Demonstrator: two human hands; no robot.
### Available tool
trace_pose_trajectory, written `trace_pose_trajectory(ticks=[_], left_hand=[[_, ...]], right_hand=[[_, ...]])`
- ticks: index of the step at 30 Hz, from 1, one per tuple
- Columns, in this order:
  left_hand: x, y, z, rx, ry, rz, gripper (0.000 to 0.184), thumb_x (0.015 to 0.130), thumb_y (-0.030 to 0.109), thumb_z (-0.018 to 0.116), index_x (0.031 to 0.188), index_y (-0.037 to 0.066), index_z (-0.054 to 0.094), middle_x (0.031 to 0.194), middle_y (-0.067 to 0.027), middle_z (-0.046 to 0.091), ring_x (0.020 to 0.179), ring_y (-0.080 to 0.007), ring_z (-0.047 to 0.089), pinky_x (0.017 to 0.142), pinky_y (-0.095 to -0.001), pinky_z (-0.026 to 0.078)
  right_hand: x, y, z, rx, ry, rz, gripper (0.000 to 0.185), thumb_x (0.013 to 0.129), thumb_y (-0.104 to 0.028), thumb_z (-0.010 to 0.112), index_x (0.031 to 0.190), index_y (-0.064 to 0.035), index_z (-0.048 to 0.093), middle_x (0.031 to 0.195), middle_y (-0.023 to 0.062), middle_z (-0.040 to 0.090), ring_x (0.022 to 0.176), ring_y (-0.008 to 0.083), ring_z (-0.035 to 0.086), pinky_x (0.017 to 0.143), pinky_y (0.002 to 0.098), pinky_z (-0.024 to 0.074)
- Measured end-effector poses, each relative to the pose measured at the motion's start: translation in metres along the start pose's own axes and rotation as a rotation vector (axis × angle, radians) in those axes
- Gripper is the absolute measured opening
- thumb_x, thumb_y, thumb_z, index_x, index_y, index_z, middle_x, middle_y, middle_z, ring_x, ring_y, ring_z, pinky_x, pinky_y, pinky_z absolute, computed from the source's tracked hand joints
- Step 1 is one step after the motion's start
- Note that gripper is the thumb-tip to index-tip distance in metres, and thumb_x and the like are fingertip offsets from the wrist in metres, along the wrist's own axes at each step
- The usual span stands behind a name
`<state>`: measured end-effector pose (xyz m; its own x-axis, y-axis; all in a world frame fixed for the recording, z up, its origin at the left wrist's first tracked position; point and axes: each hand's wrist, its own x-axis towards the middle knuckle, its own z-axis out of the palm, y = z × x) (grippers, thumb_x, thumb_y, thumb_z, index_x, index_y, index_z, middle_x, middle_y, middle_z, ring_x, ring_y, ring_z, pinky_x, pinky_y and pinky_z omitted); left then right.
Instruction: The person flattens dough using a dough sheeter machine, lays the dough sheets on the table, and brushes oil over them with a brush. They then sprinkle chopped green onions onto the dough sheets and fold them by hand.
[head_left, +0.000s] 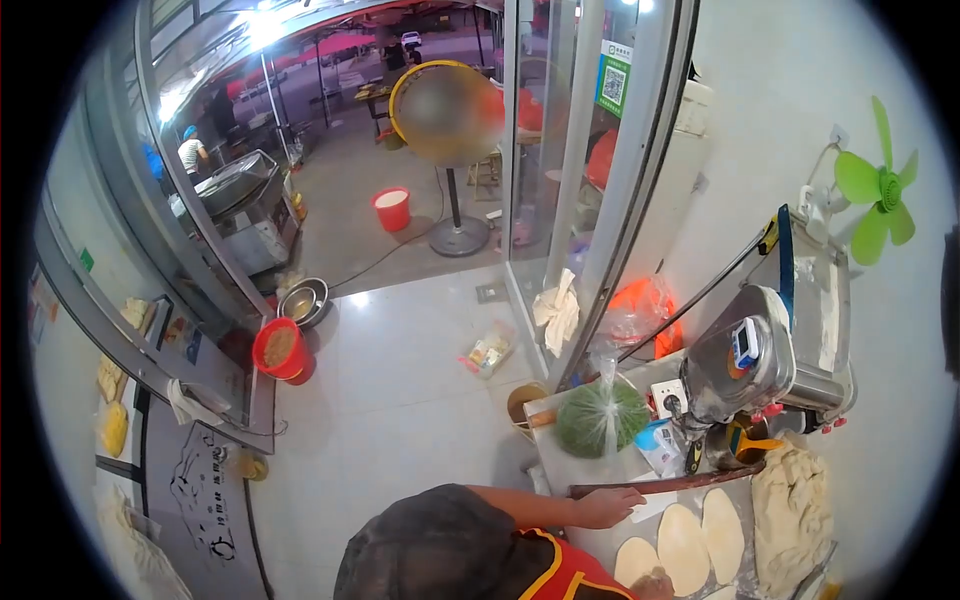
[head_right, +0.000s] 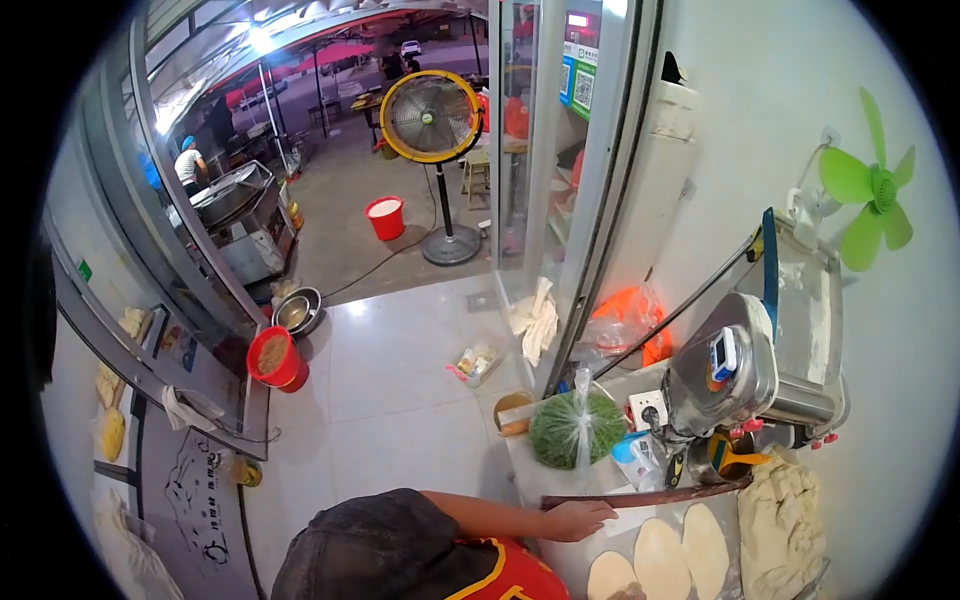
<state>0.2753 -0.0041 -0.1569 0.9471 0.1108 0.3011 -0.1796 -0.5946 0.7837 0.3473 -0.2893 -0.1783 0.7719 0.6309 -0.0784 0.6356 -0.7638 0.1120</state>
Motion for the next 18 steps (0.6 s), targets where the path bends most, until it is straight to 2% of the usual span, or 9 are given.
trace_pose_trajectory(ticks=[2,5,7,10,12,13,15,17,18], left_hand=[[-0.004,0.0,-0.002,0.023,-0.026,0.033,0.03,0.085,0.011,0.049,0.114,0.004,0.047,0.11,-0.0129,0.05,0.103,-0.0303,0.051,0.085,-0.0376,0.044],[-0.008,-0.006,-0.001,0.041,-0.032,0.08,0.03,0.083,0.01,0.051,0.112,0.002,0.049,0.11,-0.0136,0.051,0.103,-0.0305,0.052,0.085,-0.0361,0.045],[-0.006,-0.011,0.005,0.05,-0.035,0.12,0.029,0.082,0.009,0.052,0.11,0.002,0.05,0.109,-0.0138,0.052,0.102,-0.0305,0.052,0.085,-0.0356,0.045],[-0.006,-0.014,0.016,0.081,-0.071,0.165,0.027,0.082,0.009,0.05,0.108,0.002,0.051,0.11,-0.0132,0.052,0.1,-0.0298,0.053,0.085,-0.0362,0.045],[-0.004,-0.007,0.012,0.099,-0.109,0.15,0.026,0.083,0.011,0.046,0.105,0.0,0.053,0.111,-0.0126,0.052,0.102,-0.0288,0.052,0.086,-0.0363,0.045],[0.0,-0.036,0.032,0.524,-0.215,0.229,0.026,0.082,0.014,0.045,0.102,0.0,0.056,0.109,-0.0132,0.054,0.101,-0.0285,0.052,0.088,-0.0361,0.044],[-0.008,-0.062,0.058,0.969,-0.335,0.353,0.026,0.081,0.015,0.045,0.098,0.0,0.057,0.103,-0.0131,0.055,0.095,-0.0279,0.052,0.086,-0.0362,0.043],[-0.014,-0.064,0.039,0.788,-0.215,0.33,0.022,0.08,0.011,0.046,0.096,0.001,0.056,0.096,-0.0117,0.054,0.084,-0.0272,0.052,0.077,-0.0365,0.044],[-0.017,-0.064,0.035,0.656,-0.15,0.305,0.02,0.079,0.009,0.046,0.096,0.002,0.055,0.092,-0.0111,0.054,0.079,-0.0269,0.052,0.073,-0.0366,0.045]], right_hand=[[-0.016,0.031,0.017,-0.086,-0.231,-0.024,0.015,0.074,-0.018,0.054,0.073,-0.0041,0.06,0.073,0.0142,0.061,0.071,0.0322,0.059,0.061,0.0404,0.0477],[-0.05,0.037,0.026,-0.137,0.442,0.019,0.019,0.077,-0.02,0.052,0.067,-0.0046,0.058,0.071,0.0132,0.061,0.07,0.0325,0.058,0.06,0.0412,0.0467],[-0.055,0.035,0.012,0.009,0.21,0.068,0.019,0.079,-0.02,0.052,0.076,-0.0037,0.061,0.074,0.0135,0.061,0.072,0.0321,0.059,0.062,0.0413,0.0468],[-0.04,0.029,0.033,0.143,0.185,0.13,0.025,0.082,-0.019,0.05,0.097,0.0003,0.058,0.093,0.0183,0.059,0.086,0.0337,0.057,0.074,0.043,0.0457],[-0.016,0.02,0.051,0.297,0.291,0.121,0.034,0.085,-0.017,0.049,0.111,0.003,0.056,0.105,0.0215,0.058,0.095,0.0348,0.056,0.083,0.0441,0.045],[-0.001,0.016,0.059,0.193,0.619,-0.137,0.031,0.083,-0.013,0.052,0.11,0.001,0.057,0.095,0.0205,0.061,0.083,0.0321,0.06,0.075,0.0426,0.0482],[0.009,-0.009,0.02,0.849,0.409,0.197,0.03,0.077,-0.008,0.055,0.106,-0.0033,0.061,0.091,0.0213,0.062,0.081,0.0375,0.058,0.074,0.0436,0.047],[0.016,-0.016,-0.007,0.813,0.286,0.275,0.028,0.075,-0.01,0.059,0.102,-0.0021,0.062,0.084,0.0213,0.061,0.076,0.0367,0.058,0.071,0.0444,0.0464],[0.0,0.02,0.045,0.792,0.227,0.285,0.026,0.077,-0.009,0.055,0.099,0.003,0.06,0.091,0.0194,0.062,0.083,0.0313,0.058,0.075,0.0391,0.0454]])
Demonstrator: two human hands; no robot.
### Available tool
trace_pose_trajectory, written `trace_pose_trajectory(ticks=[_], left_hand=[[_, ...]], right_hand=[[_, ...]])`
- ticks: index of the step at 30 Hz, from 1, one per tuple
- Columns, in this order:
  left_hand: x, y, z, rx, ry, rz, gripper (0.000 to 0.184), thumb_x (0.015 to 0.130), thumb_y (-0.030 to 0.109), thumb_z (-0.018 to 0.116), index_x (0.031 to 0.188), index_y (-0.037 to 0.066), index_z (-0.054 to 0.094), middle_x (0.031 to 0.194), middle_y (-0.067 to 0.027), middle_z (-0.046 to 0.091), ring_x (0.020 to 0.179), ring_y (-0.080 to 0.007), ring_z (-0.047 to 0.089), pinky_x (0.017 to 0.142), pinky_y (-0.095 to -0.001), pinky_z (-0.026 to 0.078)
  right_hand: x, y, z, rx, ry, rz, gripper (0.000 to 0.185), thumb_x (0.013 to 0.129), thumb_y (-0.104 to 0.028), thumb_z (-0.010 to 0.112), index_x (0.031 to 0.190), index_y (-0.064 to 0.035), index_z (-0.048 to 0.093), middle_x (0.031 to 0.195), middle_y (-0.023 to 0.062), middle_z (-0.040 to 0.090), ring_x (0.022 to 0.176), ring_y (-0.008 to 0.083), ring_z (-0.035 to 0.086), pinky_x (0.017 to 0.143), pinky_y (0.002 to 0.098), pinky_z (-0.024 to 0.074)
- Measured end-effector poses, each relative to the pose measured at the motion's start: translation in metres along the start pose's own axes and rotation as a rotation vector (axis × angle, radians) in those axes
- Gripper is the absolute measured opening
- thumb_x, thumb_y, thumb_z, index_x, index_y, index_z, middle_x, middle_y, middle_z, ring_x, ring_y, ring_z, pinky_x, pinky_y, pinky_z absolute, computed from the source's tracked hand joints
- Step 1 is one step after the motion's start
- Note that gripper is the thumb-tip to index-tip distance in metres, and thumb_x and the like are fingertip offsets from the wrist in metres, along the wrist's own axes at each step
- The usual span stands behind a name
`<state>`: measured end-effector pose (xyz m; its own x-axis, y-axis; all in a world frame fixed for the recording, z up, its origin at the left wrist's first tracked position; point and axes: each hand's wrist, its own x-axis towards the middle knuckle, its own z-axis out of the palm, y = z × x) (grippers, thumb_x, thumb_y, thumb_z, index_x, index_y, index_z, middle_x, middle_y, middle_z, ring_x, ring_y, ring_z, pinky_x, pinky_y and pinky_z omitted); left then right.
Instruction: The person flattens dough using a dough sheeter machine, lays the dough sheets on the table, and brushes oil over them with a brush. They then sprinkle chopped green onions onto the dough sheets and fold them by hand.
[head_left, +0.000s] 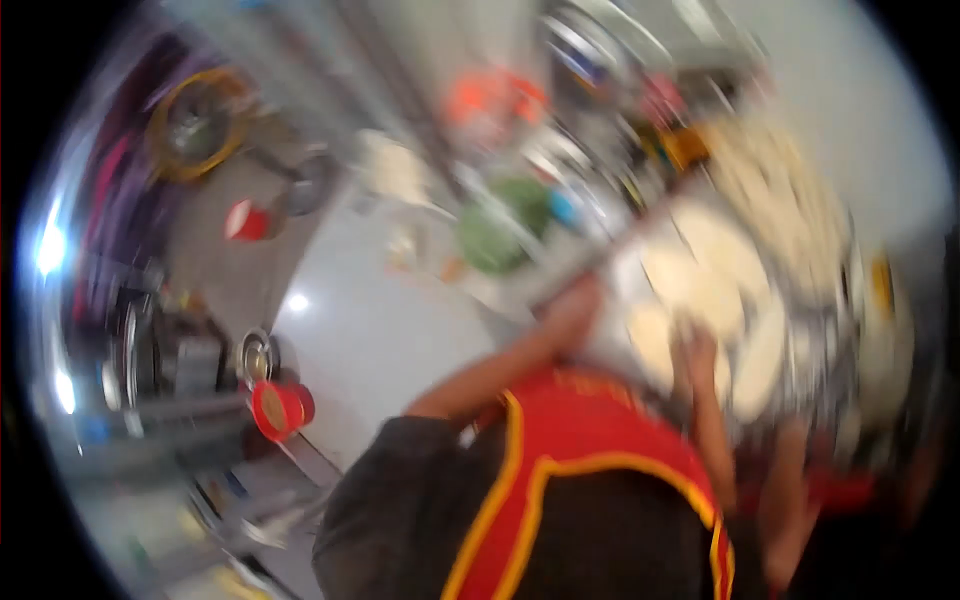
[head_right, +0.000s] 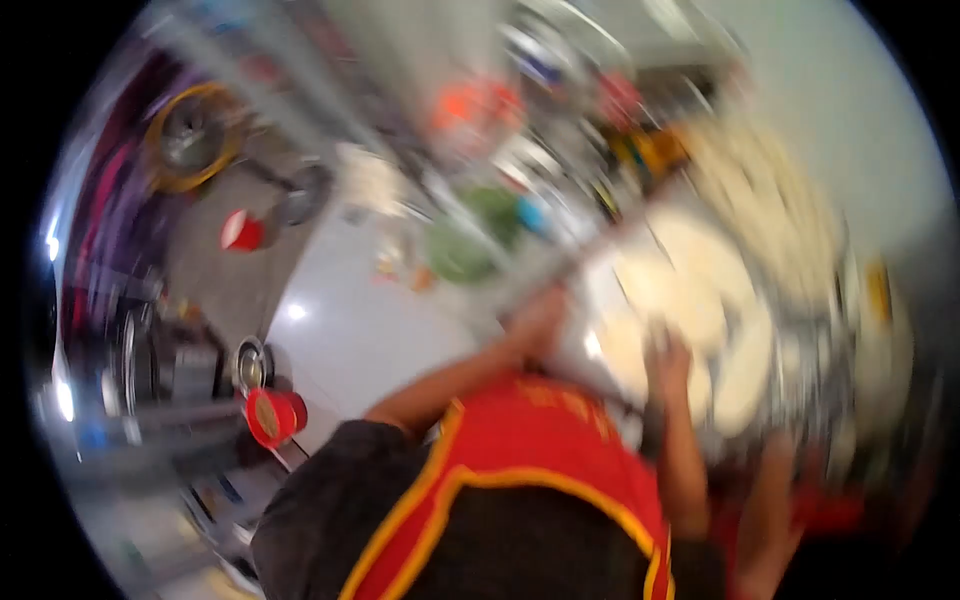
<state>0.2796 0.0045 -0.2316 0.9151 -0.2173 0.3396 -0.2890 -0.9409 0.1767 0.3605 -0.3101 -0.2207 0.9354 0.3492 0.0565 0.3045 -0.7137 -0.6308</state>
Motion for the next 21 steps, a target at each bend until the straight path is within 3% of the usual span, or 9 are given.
trace_pose_trajectory(ticks=[1,2,3,4,5,10,15,18,21], left_hand=[[-0.001,0.004,-0.001,-0.157,0.079,-0.056,0.019,0.079,0.007,0.046,0.095,0.003,0.054,0.088,-0.0104,0.054,0.074,-0.0265,0.052,0.068,-0.0368,0.045],[0.002,0.008,-0.003,-0.301,0.155,-0.105,0.018,0.078,0.006,0.047,0.094,0.003,0.053,0.084,-0.0097,0.053,0.068,-0.0262,0.052,0.064,-0.0369,0.046],[0.016,0.024,-0.039,-0.425,0.092,-0.204,0.02,0.08,0.006,0.046,0.098,0.004,0.054,0.092,-0.0122,0.054,0.08,-0.0286,0.053,0.071,-0.0375,0.045],[0.03,0.041,-0.078,-0.543,0.04,-0.311,0.022,0.082,0.007,0.045,0.101,0.004,0.055,0.1,-0.0147,0.055,0.091,-0.0311,0.053,0.078,-0.0381,0.045],[0.028,0.039,-0.072,-0.542,0.102,-0.27,0.025,0.085,0.006,0.05,0.109,0.003,0.053,0.096,-0.0152,0.055,0.079,-0.0264,0.057,0.07,-0.0347,0.047],[0.027,0.05,-0.056,-0.567,0.095,-0.284,0.022,0.085,0.005,0.051,0.107,0.001,0.054,0.096,-0.016,0.055,0.079,-0.0272,0.057,0.07,-0.0343,0.046],[0.034,0.06,-0.059,-0.585,0.087,-0.324,0.023,0.085,0.004,0.051,0.107,0.001,0.054,0.096,-0.016,0.055,0.079,-0.0269,0.057,0.07,-0.0339,0.046],[0.034,0.064,-0.055,-0.58,0.094,-0.336,0.024,0.084,0.003,0.051,0.108,0.001,0.054,0.096,-0.0148,0.055,0.079,-0.0257,0.056,0.07,-0.0337,0.046],[0.039,0.07,-0.058,-0.586,0.079,-0.357,0.024,0.083,0.002,0.052,0.108,0.001,0.055,0.097,-0.0133,0.055,0.081,-0.0233,0.055,0.07,-0.0323,0.046]], right_hand=[[-0.005,-0.071,-0.037,0.074,0.044,0.136,0.022,0.076,-0.006,0.056,0.096,-0.0013,0.063,0.07,0.0143,0.06,0.066,0.0222,0.057,0.062,0.0354,0.0459],[-0.012,-0.046,-0.04,0.221,0.142,0.093,0.02,0.076,-0.003,0.055,0.094,-0.0016,0.063,0.07,0.012,0.06,0.065,0.0157,0.054,0.061,0.0311,0.045],[-0.016,-0.056,-0.055,0.149,0.241,0.071,0.018,0.075,-0.001,0.057,0.092,-0.0012,0.064,0.073,0.0115,0.062,0.067,0.0136,0.055,0.062,0.0299,0.0458],[-0.024,-0.04,-0.063,0.206,0.212,0.254,0.019,0.075,0.0,0.058,0.092,-0.0018,0.064,0.077,0.0109,0.064,0.069,0.0111,0.056,0.063,0.0277,0.0464],[-0.024,-0.04,-0.064,0.275,0.207,0.419,0.018,0.075,-0.001,0.059,0.091,-0.0042,0.065,0.078,0.0105,0.065,0.069,0.0108,0.057,0.063,0.0278,0.0466],[-0.012,-0.054,-0.027,0.243,0.068,0.142,0.028,0.071,0.0,0.062,0.098,-0.0065,0.062,0.088,0.0157,0.065,0.078,0.0279,0.064,0.071,0.0324,0.0503],[0.033,-0.018,-0.055,0.464,0.371,0.446,0.02,0.078,-0.003,0.054,0.098,-0.0021,0.058,0.079,0.0149,0.063,0.073,0.0277,0.062,0.067,0.0335,0.049],[0.049,-0.016,-0.043,0.153,0.395,0.097,0.02,0.078,-0.004,0.054,0.097,-0.0022,0.058,0.079,0.0155,0.063,0.073,0.0285,0.062,0.068,0.0338,0.0486],[0.058,0.002,-0.072,0.153,0.423,0.458,0.02,0.079,-0.004,0.053,0.098,-0.0033,0.059,0.083,0.0172,0.063,0.077,0.0289,0.062,0.07,0.0339,0.0479]])
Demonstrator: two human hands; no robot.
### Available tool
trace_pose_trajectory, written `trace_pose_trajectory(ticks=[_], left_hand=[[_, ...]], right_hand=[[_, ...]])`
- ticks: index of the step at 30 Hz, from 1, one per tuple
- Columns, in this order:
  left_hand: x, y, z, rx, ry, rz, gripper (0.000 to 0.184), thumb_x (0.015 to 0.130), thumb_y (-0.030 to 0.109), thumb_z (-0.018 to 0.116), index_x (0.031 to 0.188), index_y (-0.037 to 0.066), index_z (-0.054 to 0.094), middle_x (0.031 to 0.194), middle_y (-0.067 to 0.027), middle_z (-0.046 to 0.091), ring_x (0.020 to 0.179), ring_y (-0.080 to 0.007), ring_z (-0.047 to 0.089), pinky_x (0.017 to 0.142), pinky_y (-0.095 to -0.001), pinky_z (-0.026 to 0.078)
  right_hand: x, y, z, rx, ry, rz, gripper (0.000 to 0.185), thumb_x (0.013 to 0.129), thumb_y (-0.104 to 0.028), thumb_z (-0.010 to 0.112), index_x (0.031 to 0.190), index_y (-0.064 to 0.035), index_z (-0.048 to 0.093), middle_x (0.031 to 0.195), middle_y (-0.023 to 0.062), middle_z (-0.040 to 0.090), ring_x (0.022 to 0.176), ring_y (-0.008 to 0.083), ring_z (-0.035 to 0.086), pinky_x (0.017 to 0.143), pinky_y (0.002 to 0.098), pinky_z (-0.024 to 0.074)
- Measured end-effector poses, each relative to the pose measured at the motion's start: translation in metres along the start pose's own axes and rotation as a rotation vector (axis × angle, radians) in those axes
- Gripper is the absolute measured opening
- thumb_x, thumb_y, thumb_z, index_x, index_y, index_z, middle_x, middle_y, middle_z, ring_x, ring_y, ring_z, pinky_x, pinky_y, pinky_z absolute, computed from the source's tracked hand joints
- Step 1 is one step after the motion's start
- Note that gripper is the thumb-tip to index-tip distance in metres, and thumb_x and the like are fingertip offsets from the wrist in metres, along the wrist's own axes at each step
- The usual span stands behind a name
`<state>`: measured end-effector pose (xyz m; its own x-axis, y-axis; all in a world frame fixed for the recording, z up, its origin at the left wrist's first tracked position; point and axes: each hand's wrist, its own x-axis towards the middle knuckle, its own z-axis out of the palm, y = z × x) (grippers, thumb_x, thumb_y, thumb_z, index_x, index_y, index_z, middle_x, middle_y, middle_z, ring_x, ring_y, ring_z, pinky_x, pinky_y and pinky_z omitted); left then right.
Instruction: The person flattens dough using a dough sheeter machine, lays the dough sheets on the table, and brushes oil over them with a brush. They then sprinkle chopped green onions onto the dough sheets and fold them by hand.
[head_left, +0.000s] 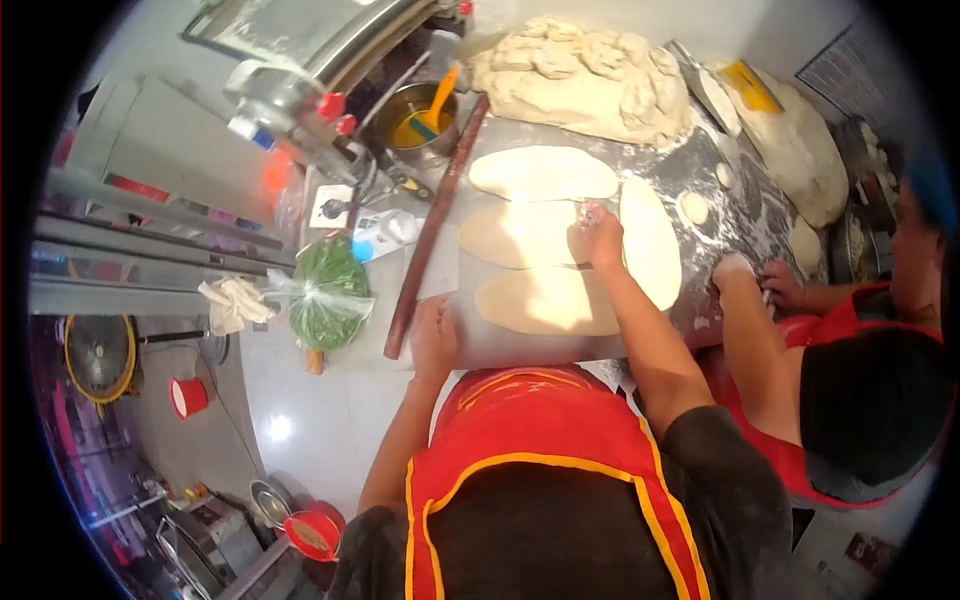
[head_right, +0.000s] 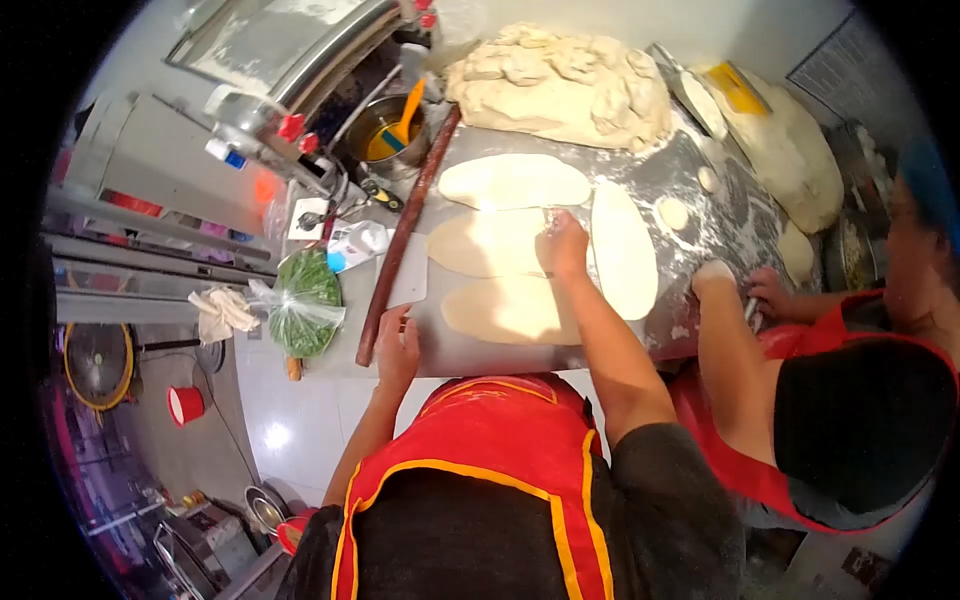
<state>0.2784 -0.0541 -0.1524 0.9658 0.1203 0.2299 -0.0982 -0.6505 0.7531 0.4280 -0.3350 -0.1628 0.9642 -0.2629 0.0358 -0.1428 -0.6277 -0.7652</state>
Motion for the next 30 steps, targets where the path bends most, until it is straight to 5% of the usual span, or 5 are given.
trace_pose_trajectory(ticks=[6,9,16,22,30], left_hand=[[0.001,0.004,0.007,-0.003,-0.041,0.043,0.025,0.084,0.002,0.051,0.109,0.0,0.054,0.098,-0.0139,0.056,0.081,-0.0237,0.056,0.071,-0.0318,0.046],[0.01,0.002,0.012,0.029,-0.077,0.044,0.026,0.084,0.004,0.051,0.11,0.0,0.053,0.101,-0.0161,0.056,0.085,-0.0264,0.057,0.074,-0.0334,0.047],[0.013,-0.004,0.035,0.049,-0.122,0.035,0.031,0.082,0.009,0.049,0.112,0.0,0.049,0.108,-0.0209,0.054,0.103,-0.038,0.049,0.089,-0.0418,0.04],[0.005,-0.01,0.022,0.064,-0.058,-0.034,0.031,0.082,0.008,0.051,0.111,0.0,0.051,0.109,-0.0203,0.054,0.102,-0.0379,0.05,0.089,-0.0418,0.041],[-0.007,-0.02,0.009,0.068,0.003,-0.055,0.029,0.083,0.008,0.052,0.111,0.0,0.052,0.108,-0.0187,0.055,0.098,-0.0351,0.053,0.085,-0.0394,0.043]], right_hand=[[-0.015,0.011,-0.086,-0.032,0.032,0.193,0.034,0.077,0.0,0.049,0.111,-0.0033,0.056,0.098,0.0192,0.063,0.091,0.0328,0.06,0.079,0.0338,0.0466],[-0.019,0.11,-0.078,-0.353,-0.037,-0.217,0.039,0.081,-0.004,0.046,0.119,0.0007,0.05,0.115,0.0222,0.055,0.109,0.0334,0.051,0.095,0.0348,0.0387],[-0.035,0.061,-0.035,-0.379,-0.096,-0.323,0.064,0.088,-0.024,0.049,0.135,0.0089,0.021,0.14,0.03,0.021,0.131,0.0416,0.021,0.108,0.0459,0.0156],[-0.039,0.002,0.043,-0.385,-0.101,-0.306,0.065,0.088,-0.029,0.05,0.135,0.008,0.024,0.141,0.0268,0.023,0.132,0.0381,0.021,0.109,0.0465,0.0143],[-0.072,-0.048,0.096,-0.485,-0.474,-0.845,0.065,0.086,-0.037,0.049,0.135,0.0007,0.03,0.141,0.0173,0.029,0.133,0.0295,0.023,0.108,0.0528,0.0109]])
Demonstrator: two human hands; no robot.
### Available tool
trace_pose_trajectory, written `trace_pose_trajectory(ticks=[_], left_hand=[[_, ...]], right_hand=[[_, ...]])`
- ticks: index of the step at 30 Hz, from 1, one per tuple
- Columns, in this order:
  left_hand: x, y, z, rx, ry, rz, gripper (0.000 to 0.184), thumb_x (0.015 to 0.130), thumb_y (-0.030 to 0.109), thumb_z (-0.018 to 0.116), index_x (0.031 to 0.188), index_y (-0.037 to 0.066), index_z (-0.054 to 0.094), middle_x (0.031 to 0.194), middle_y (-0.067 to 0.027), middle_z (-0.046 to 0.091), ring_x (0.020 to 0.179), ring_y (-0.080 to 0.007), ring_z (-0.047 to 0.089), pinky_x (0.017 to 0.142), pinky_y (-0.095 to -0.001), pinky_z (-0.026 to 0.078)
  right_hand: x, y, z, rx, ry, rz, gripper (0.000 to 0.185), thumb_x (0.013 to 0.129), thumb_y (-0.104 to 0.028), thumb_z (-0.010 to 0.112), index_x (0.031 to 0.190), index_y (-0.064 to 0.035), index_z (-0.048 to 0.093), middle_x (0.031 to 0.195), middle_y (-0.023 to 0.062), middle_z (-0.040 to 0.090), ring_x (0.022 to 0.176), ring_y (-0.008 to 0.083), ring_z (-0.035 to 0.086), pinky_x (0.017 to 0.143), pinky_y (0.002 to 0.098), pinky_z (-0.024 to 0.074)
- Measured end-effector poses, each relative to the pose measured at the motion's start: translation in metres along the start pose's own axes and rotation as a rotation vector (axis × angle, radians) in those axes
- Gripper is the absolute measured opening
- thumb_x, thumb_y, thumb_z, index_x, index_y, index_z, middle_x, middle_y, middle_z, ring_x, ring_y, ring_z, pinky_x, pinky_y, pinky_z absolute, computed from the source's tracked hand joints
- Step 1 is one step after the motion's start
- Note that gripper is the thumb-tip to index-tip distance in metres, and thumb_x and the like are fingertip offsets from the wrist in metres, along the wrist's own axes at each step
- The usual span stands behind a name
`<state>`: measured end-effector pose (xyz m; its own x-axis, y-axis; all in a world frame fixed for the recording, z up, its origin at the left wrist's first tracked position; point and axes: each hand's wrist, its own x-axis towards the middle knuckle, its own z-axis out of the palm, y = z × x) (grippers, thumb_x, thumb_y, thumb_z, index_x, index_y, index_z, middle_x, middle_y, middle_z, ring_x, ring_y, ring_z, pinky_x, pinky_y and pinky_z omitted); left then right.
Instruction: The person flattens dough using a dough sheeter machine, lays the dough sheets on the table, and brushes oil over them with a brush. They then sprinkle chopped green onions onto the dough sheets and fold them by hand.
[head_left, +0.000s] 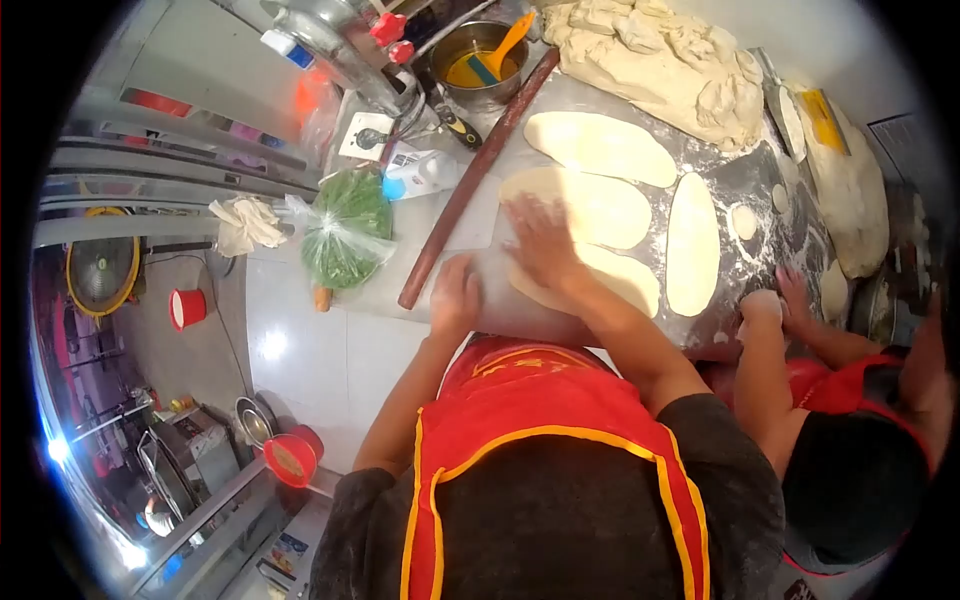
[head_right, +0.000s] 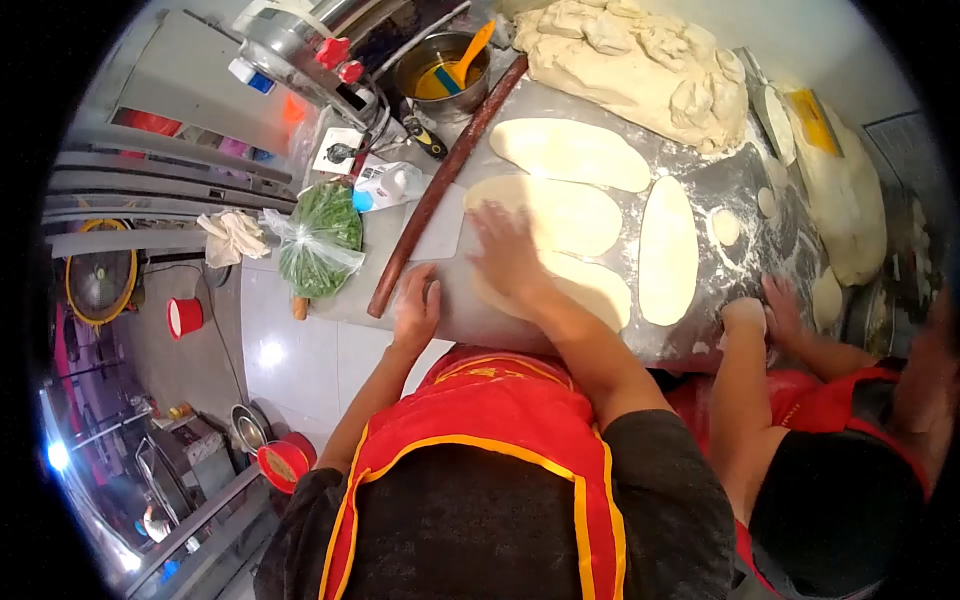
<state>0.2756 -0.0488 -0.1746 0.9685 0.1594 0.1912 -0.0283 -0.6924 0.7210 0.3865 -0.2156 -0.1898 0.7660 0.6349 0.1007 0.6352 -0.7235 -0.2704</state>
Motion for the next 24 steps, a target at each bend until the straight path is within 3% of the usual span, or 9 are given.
trace_pose_trajectory(ticks=[3,5,9,10,14,17,19,21,24], left_hand=[[0.001,-0.001,-0.003,0.039,-0.021,-0.029,0.028,0.083,0.009,0.053,0.111,0.001,0.052,0.107,-0.0175,0.055,0.096,-0.0335,0.054,0.083,-0.0378,0.045],[0.003,0.001,0.001,0.035,-0.047,-0.035,0.028,0.083,0.009,0.053,0.11,0.001,0.052,0.106,-0.0171,0.056,0.095,-0.033,0.055,0.083,-0.0377,0.045],[0.013,0.004,0.018,-0.009,-0.146,-0.027,0.031,0.082,0.011,0.054,0.111,0.001,0.05,0.106,-0.0192,0.055,0.099,-0.0355,0.053,0.086,-0.0407,0.042],[0.012,0.005,0.023,-0.017,-0.191,-0.052,0.033,0.081,0.012,0.054,0.112,0.001,0.05,0.107,-0.0204,0.054,0.101,-0.037,0.051,0.087,-0.0423,0.041],[0.02,0.013,0.047,-0.002,-0.242,-0.202,0.03,0.081,0.016,0.057,0.106,0.0,0.052,0.103,-0.0162,0.057,0.091,-0.0291,0.057,0.079,-0.0367,0.045],[0.034,0.024,0.047,-0.031,-0.329,-0.382,0.028,0.079,0.019,0.059,0.1,0.001,0.054,0.101,-0.0159,0.057,0.088,-0.0301,0.057,0.076,-0.0382,0.045],[0.043,0.02,0.047,-0.102,-0.421,-0.479,0.024,0.078,0.019,0.061,0.094,0.003,0.054,0.095,-0.016,0.058,0.086,-0.0343,0.056,0.073,-0.0424,0.045],[0.044,0.023,0.043,0.038,-0.373,-0.363,0.021,0.078,0.02,0.061,0.09,0.003,0.055,0.089,-0.015,0.06,0.084,-0.0335,0.057,0.072,-0.042,0.045],[0.044,0.025,0.038,0.033,-0.346,-0.331,0.019,0.079,0.02,0.06,0.088,0.004,0.056,0.082,-0.014,0.062,0.081,-0.0326,0.059,0.071,-0.0416,0.046]], right_hand=[[-0.033,0.04,-0.006,-0.164,0.076,0.195,0.064,0.086,-0.041,0.049,0.134,0.0002,0.034,0.139,0.0158,0.033,0.131,0.0279,0.028,0.106,0.0563,0.0123],[-0.047,0.053,-0.038,-0.228,0.004,0.47,0.063,0.088,-0.042,0.047,0.134,-0.0004,0.034,0.141,0.0158,0.032,0.132,0.0284,0.026,0.106,0.0558,0.0108],[-0.087,0.062,-0.056,-0.097,0.052,0.535,0.06,0.09,-0.04,0.041,0.136,-0.0029,0.031,0.142,0.0154,0.03,0.133,0.0324,0.023,0.107,0.0556,0.009],[-0.095,0.061,-0.06,-0.074,0.113,0.516,0.057,0.089,-0.03,0.047,0.135,-0.002,0.031,0.14,0.0172,0.032,0.13,0.035,0.026,0.107,0.052,0.0133],[-0.131,0.077,-0.059,0.175,0.238,0.598,0.052,0.08,-0.008,0.055,0.128,-0.0001,0.039,0.127,0.0213,0.043,0.12,0.0367,0.036,0.102,0.0427,0.0275],[-0.155,0.074,-0.07,0.241,0.111,0.748,0.047,0.081,-0.009,0.054,0.125,0.0004,0.043,0.124,0.0209,0.046,0.119,0.0366,0.037,0.101,0.0429,0.0289],[-0.161,0.07,-0.067,0.269,0.156,0.645,0.044,0.083,-0.013,0.052,0.124,0.0007,0.044,0.125,0.0216,0.045,0.118,0.0389,0.038,0.101,0.0431,0.029],[-0.155,0.06,-0.057,0.257,0.193,0.445,0.043,0.085,-0.015,0.051,0.125,0.0006,0.044,0.127,0.0218,0.044,0.117,0.0396,0.039,0.102,0.0439,0.0285],[-0.117,0.031,-0.035,0.139,0.015,0.255,0.056,0.088,-0.025,0.049,0.134,0.0006,0.032,0.137,0.0235,0.034,0.128,0.0366,0.03,0.107,0.045,0.0213]])
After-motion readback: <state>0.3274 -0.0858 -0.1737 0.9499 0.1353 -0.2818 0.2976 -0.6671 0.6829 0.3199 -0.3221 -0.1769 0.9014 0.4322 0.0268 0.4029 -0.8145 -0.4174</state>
